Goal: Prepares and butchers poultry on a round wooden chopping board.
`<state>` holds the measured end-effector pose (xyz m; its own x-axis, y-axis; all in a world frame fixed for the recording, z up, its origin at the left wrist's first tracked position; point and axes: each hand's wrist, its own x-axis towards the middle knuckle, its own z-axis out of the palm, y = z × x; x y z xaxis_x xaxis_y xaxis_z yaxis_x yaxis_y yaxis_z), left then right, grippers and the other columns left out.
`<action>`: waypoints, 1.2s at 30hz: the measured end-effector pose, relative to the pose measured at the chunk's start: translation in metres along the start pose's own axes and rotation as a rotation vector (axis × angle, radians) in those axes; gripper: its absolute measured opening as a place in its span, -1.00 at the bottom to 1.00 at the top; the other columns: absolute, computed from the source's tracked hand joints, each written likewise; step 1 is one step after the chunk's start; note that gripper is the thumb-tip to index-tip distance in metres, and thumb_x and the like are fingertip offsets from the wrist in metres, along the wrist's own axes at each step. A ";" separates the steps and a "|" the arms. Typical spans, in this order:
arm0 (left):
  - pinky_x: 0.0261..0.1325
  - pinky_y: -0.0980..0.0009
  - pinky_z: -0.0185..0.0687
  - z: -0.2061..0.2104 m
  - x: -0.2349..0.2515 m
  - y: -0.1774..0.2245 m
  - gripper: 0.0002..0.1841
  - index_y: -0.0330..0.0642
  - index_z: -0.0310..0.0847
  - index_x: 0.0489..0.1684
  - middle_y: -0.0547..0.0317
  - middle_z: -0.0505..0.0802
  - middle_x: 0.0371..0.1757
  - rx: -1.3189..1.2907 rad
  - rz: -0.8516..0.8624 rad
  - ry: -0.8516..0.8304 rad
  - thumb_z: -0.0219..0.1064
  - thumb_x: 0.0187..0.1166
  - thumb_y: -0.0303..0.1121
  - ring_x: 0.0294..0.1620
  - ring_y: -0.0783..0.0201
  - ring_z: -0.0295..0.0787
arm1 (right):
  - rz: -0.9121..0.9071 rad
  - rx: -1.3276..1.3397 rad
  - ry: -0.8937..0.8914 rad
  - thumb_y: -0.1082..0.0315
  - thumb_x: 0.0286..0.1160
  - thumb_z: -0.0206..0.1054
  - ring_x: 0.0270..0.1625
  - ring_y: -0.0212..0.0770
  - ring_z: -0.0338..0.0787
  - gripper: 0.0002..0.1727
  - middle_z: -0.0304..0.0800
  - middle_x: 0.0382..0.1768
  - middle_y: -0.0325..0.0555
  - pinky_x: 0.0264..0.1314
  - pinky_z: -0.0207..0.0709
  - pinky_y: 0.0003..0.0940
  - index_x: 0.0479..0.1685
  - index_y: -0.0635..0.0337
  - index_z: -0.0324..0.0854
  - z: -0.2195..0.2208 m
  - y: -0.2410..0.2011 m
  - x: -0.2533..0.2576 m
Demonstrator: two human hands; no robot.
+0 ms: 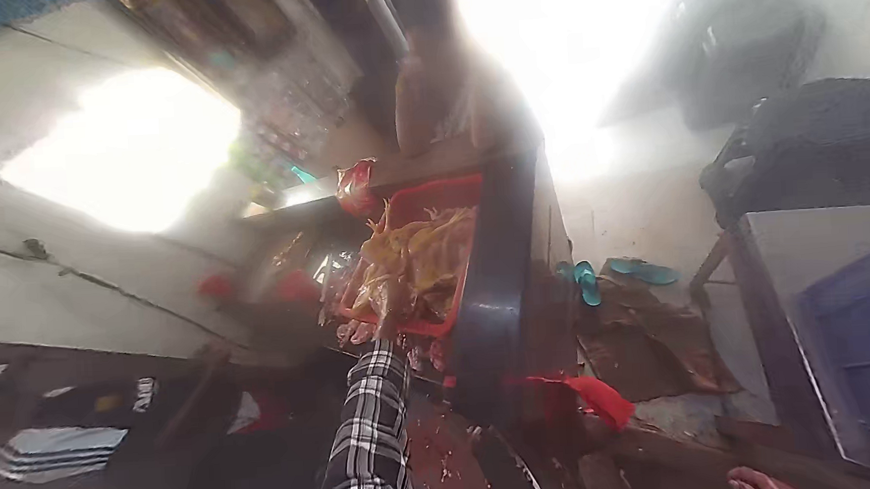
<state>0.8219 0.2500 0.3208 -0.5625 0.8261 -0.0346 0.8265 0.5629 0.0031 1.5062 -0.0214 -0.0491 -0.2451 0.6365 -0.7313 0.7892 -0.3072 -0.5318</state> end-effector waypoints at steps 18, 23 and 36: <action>0.11 -0.02 0.68 -0.232 -0.243 -0.268 -0.31 -0.25 0.58 0.37 -0.08 0.79 0.10 -0.850 -0.499 0.464 0.10 0.70 0.26 0.00 0.10 0.75 | -0.156 -0.054 -0.114 0.12 0.84 0.10 0.04 0.14 0.89 -0.57 0.85 0.10 0.18 0.17 0.71 0.24 0.46 0.14 0.60 -0.010 -0.081 0.073; 0.18 0.01 0.66 -0.247 -0.376 -0.343 -0.33 -0.25 0.63 0.23 -0.05 0.79 0.06 -0.611 -0.703 0.492 0.03 0.74 0.26 0.04 0.15 0.75 | -0.176 -0.123 -0.237 0.13 0.86 0.09 0.04 0.24 0.87 -0.56 0.81 0.14 0.27 0.10 0.69 0.32 0.48 0.19 0.57 0.010 -0.109 0.073; 0.21 0.05 0.71 -0.014 -0.507 -0.433 -0.55 -0.08 0.64 0.35 0.00 0.85 0.17 -0.825 -0.501 -0.035 0.15 0.79 0.05 0.11 0.14 0.82 | -0.387 -0.326 -0.155 0.09 0.83 0.05 0.12 0.25 0.84 -0.54 0.79 0.20 0.26 0.24 0.64 0.36 0.45 0.14 0.62 0.050 -0.161 0.027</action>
<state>0.7485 -0.4124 0.3507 -0.8336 0.4913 -0.2524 0.2080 0.7025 0.6806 1.3449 0.0100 -0.0049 -0.6138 0.5404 -0.5756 0.7529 0.1812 -0.6327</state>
